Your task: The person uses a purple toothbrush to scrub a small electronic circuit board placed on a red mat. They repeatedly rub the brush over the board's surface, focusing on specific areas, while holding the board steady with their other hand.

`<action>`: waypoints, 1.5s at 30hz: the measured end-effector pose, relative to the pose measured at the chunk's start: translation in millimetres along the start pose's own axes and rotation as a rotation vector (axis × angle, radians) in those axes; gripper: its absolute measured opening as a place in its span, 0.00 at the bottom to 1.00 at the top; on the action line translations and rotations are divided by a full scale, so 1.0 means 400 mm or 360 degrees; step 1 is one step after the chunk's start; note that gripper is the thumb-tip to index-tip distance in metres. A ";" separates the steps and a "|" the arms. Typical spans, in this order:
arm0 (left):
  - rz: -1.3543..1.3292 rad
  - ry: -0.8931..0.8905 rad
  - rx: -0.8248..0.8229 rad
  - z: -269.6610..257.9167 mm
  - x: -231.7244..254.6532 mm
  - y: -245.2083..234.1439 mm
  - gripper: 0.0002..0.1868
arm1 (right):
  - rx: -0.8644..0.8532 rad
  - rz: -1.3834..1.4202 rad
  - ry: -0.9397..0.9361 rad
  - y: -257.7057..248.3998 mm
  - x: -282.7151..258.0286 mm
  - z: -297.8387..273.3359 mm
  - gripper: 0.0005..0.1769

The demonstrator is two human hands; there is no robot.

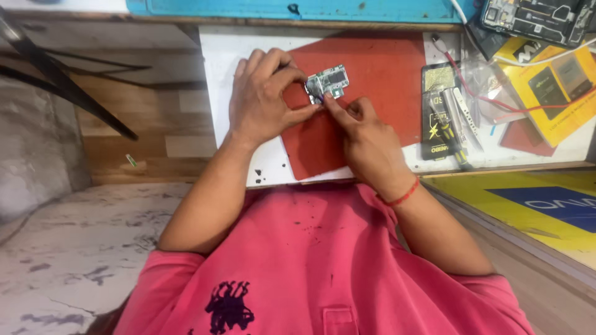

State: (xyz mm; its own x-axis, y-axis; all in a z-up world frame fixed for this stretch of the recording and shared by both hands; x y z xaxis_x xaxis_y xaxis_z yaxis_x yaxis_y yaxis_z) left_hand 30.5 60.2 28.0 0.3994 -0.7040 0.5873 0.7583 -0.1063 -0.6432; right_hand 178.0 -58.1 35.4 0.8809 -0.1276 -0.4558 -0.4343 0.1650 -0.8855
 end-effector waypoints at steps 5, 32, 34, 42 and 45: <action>0.0012 0.0036 0.0024 0.014 -0.003 0.015 0.25 | 0.0138 -0.0007 0.0013 -0.016 0.014 0.002 0.34; 0.0031 -0.0020 -0.0056 0.016 -0.011 0.034 0.26 | 0.0185 -0.0030 0.0077 -0.020 0.043 -0.010 0.33; 0.0062 0.0006 -0.0027 0.000 0.002 0.012 0.25 | 0.0072 0.0032 -0.0097 0.004 0.004 -0.009 0.36; 0.0028 0.0032 -0.0002 0.015 0.011 -0.001 0.28 | 0.0115 -0.0237 -0.0303 -0.037 0.037 0.032 0.31; 0.0014 0.0048 0.0018 0.034 0.009 0.020 0.28 | 0.0080 -0.0274 -0.0291 -0.045 0.052 0.043 0.32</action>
State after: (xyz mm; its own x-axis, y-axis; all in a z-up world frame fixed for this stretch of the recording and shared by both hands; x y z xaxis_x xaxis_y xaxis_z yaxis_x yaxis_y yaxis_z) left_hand 45.1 66.4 31.9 0.3904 -0.7258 0.5664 0.7608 -0.0921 -0.6424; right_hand 207.3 -47.0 43.6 0.9624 0.0198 -0.2708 -0.2690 0.2054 -0.9410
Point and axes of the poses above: each hand's wrist, its own z-axis towards the middle knuckle, its own y-axis out of the palm, x = y × z, the point moved 7 cm from there along z, towards the middle knuckle, and after that the axes turned 10 degrees about x, right-handed, at the moved point
